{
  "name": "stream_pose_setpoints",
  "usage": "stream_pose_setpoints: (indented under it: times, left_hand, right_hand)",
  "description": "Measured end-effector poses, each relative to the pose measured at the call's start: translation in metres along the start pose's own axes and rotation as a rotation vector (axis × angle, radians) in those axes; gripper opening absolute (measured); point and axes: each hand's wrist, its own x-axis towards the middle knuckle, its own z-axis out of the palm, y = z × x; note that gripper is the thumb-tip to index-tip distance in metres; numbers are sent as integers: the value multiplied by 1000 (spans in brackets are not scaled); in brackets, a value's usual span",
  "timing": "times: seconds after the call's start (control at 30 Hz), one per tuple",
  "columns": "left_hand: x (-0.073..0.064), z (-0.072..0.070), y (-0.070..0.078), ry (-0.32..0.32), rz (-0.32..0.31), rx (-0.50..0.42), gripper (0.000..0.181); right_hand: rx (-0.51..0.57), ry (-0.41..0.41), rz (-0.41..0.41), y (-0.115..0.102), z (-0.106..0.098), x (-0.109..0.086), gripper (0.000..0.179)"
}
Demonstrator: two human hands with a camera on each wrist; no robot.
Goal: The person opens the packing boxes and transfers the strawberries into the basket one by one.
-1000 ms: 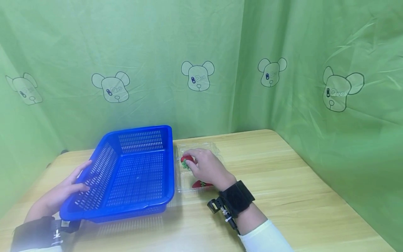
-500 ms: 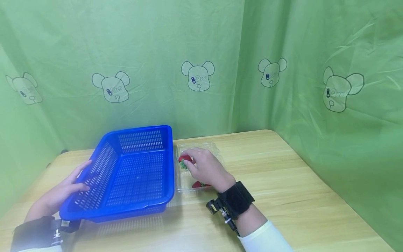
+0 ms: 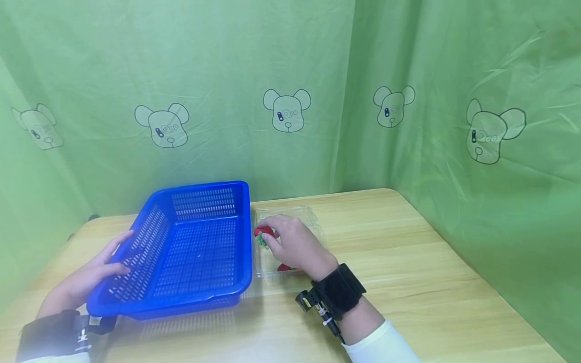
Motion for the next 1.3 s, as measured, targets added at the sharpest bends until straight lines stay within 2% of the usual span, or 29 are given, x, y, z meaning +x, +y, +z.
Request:
stream_pose_setpoints:
  times: [0.33,1.03,1.3]
  left_hand:
    - [0,0,-1,2,6,-1,93]
    - [2,-2,-1,-12,20,0,92]
    - [1,-1,0,-2,11,6,93]
  right_hand:
    - [39,5,-57,-5,0,1,18]
    - [39,-37,-20,-17,3,-1,22]
    - [64,-14,-75,-19,9,-1,23]
